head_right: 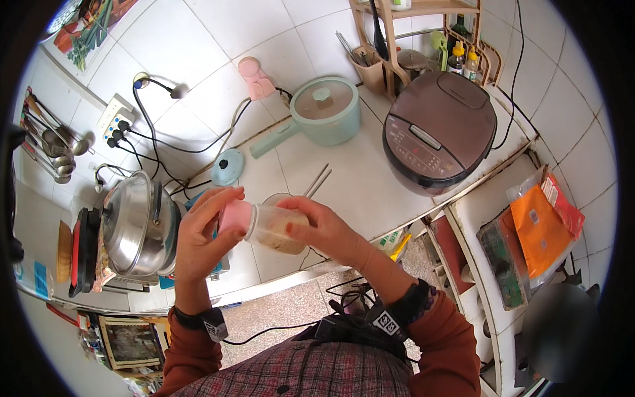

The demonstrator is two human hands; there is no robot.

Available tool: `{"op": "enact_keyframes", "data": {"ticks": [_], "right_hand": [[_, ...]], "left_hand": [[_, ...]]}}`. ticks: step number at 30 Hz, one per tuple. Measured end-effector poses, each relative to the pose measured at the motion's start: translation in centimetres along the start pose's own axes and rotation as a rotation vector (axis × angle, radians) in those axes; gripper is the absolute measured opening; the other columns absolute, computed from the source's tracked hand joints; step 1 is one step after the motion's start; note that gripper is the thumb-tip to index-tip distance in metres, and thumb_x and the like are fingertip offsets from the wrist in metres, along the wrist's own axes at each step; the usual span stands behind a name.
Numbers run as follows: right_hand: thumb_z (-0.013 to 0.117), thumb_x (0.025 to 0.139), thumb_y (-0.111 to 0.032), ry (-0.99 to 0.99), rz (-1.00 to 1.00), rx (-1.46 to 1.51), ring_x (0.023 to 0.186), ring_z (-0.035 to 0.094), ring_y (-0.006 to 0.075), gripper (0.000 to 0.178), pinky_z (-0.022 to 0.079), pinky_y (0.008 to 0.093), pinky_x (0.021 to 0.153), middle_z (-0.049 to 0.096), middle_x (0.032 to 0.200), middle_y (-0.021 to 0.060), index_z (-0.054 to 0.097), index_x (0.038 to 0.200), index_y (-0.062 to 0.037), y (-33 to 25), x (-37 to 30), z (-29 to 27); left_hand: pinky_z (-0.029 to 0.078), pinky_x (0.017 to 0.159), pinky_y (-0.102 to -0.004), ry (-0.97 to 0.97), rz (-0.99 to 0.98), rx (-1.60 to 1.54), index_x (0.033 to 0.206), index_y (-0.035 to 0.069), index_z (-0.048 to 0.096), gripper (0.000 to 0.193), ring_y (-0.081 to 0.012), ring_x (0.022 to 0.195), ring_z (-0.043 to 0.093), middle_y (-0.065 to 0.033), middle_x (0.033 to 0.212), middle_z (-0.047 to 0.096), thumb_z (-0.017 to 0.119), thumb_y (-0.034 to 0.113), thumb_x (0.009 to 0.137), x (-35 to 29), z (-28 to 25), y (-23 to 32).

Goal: The person seasons raw minced meat in a bowl by adding liquid and powdered seasonings from multiple containers and mixing with chopsticks. They open and close several bottles and jars, pour contents into the bowl, and stir the mixture repeatedly.

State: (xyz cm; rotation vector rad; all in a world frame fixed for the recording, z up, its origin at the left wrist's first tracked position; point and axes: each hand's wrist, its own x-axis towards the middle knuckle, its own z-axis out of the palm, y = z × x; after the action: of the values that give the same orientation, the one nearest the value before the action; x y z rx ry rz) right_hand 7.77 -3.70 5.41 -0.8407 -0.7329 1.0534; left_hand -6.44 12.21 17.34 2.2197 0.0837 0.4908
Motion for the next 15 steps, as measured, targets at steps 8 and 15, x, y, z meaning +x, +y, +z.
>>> {"op": "enact_keyframes", "data": {"ticks": [8, 15], "right_hand": [[0.05, 0.101, -0.041, -0.087, 0.145, 0.357, 0.114, 0.058, 0.0159, 0.055, 0.052, 0.0341, 0.095, 0.054, 0.128, 0.0064, 0.04, 0.141, -0.0045, 0.8, -0.1, 0.4], [0.054, 0.099, -0.041, -0.177, 0.216, 0.552, 0.12, 0.055, 0.0196, 0.061, 0.049, 0.0368, 0.1, 0.052, 0.132, 0.0087, 0.037, 0.143, -0.0026, 1.1, -0.4, 0.1]], "left_hand": [[0.046, 0.095, -0.0306, 0.044, -0.105, -0.182, 0.14, 0.003, 0.048, 0.081, -0.0187, 0.111, 0.056, -0.0089, 0.126, 0.053, 0.083, 0.004, 0.067, -0.8, 0.3, 0.2], [0.042, 0.099, -0.0324, 0.013, -0.034, -0.477, 0.145, 0.005, 0.041, 0.093, -0.0193, 0.117, 0.051, -0.0106, 0.133, 0.047, 0.084, 0.008, 0.063, -1.0, 0.9, -0.2]]}}
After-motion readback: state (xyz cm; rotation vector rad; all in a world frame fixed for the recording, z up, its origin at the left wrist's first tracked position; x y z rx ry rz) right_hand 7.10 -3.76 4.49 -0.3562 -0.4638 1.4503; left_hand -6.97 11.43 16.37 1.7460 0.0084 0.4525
